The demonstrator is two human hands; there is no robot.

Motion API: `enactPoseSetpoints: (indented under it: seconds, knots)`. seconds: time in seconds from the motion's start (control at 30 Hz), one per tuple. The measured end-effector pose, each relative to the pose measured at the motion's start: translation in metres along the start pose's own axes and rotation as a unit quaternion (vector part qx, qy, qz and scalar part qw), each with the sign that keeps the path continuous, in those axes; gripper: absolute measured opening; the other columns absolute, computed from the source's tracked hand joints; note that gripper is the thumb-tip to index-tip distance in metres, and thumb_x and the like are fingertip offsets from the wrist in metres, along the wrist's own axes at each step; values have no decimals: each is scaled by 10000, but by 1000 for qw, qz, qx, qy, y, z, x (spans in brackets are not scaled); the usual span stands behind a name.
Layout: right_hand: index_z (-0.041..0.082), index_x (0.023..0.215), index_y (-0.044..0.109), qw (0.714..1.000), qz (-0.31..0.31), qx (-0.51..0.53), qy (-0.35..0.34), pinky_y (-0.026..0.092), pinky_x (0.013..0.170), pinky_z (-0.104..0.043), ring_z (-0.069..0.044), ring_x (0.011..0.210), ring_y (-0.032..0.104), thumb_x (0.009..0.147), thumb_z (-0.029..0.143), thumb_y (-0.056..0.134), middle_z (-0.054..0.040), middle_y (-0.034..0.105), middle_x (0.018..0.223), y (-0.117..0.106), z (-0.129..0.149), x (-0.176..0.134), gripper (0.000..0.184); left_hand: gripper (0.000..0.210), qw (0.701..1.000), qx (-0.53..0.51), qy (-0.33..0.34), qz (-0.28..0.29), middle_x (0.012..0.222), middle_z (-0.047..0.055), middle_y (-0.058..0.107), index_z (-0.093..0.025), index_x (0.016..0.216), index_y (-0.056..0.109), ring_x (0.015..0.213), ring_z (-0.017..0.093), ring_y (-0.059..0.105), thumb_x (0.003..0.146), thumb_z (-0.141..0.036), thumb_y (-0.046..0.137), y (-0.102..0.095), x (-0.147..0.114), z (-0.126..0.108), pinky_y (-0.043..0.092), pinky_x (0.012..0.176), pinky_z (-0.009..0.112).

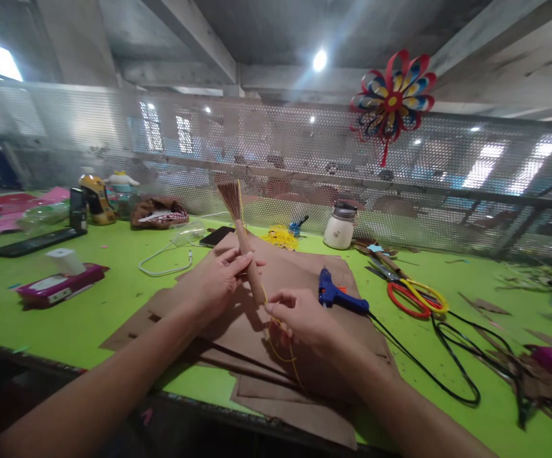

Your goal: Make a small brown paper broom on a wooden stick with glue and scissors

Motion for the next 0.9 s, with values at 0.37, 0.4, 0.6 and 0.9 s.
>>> enactPoseSetpoints:
  seconds: [0.37, 0.4, 0.6, 0.9]
  knots:
    - [159, 578, 546, 995, -72, -70, -26, 244, 351, -186, -59, 318, 374, 687, 251, 572, 49, 487, 380, 3, -7, 6, 145, 35, 988, -125, -85, -15, 800, 119, 698, -116, 812, 588, 657, 138, 614, 791, -143, 586, -6, 5, 19, 487, 646, 259]
    - [162, 570, 537, 996, -63, -50, -23, 245, 351, -187, -59, 313, 369, 672, 239, 563, 49, 489, 376, 6, -6, 5, 131, 33, 988, -127, -86, -16, 795, 119, 698, -114, 808, 588, 655, 137, 615, 790, -141, 588, -6, 6, 21, 488, 640, 255]
    - [143, 545, 561, 996, -26, 79, -17, 281, 392, -194, -63, 366, 427, 615, 197, 590, 30, 529, 429, 15, -4, -2, 93, 92, 990, -119, -71, -19, 768, 108, 695, -106, 831, 600, 634, 127, 608, 765, -163, 629, -7, 7, 26, 478, 610, 235]
    - [131, 588, 583, 998, 6, 56, -35, 305, 422, -205, -78, 412, 448, 707, 267, 602, 0, 556, 497, 19, -8, -6, 182, 39, 991, -111, -56, -42, 728, 94, 685, -115, 774, 588, 608, 125, 587, 785, -152, 587, -13, 8, 17, 471, 600, 248]
Point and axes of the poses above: each hand's wrist, its own x-axis towards the middle knuckle, its own y-axis out of the palm, z = x × y, the point moved 6 cm from there along x, towards the middle knuckle
